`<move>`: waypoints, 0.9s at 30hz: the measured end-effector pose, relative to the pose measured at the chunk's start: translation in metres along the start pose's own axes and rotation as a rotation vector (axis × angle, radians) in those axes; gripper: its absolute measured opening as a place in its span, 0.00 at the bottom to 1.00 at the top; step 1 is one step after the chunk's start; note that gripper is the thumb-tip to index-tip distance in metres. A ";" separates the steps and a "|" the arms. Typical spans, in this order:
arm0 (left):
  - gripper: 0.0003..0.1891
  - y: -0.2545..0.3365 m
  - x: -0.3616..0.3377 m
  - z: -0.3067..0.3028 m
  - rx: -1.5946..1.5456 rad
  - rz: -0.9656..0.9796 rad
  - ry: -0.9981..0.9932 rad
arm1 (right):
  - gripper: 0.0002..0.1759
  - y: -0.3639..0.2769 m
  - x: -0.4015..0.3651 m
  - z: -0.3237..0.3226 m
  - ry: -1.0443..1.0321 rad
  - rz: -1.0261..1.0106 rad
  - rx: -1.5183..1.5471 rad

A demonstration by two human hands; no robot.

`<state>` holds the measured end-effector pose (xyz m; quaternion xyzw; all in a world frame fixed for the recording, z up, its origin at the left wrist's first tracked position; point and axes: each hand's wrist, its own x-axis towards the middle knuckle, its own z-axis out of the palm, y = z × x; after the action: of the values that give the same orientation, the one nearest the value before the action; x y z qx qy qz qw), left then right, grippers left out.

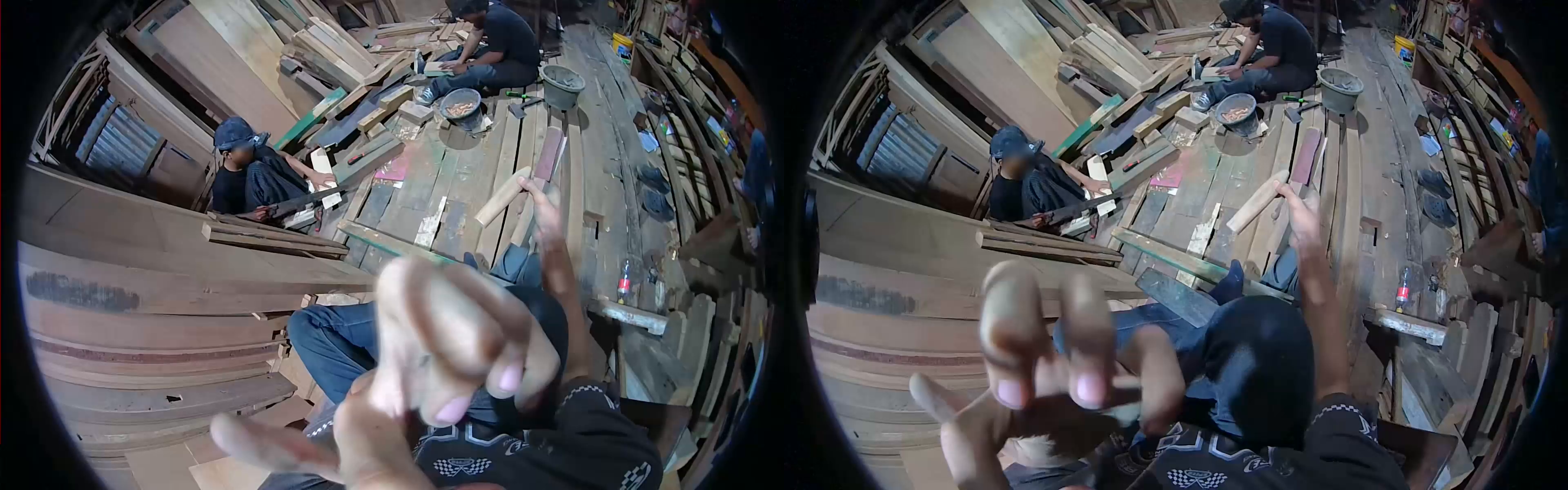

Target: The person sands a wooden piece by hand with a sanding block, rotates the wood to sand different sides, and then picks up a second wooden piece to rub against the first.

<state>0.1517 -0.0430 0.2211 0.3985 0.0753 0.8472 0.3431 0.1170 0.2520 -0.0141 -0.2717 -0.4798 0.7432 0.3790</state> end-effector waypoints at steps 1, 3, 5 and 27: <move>0.16 0.000 0.003 0.007 0.068 -0.001 0.022 | 0.18 0.000 0.000 0.001 0.002 -0.003 0.010; 0.15 0.013 0.012 0.013 0.268 -0.005 0.009 | 0.16 -0.005 -0.001 0.001 -0.006 0.019 0.000; 0.14 0.025 0.019 0.009 0.424 -0.017 -0.057 | 0.15 -0.011 -0.008 0.007 0.093 0.018 0.021; 0.37 -0.021 0.034 0.037 -0.013 -0.078 0.153 | 0.18 -0.001 -0.001 0.001 0.002 -0.004 -0.011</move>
<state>0.1737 -0.0108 0.2587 0.3273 0.1114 0.8616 0.3716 0.1171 0.2514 -0.0133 -0.2734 -0.4839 0.7397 0.3794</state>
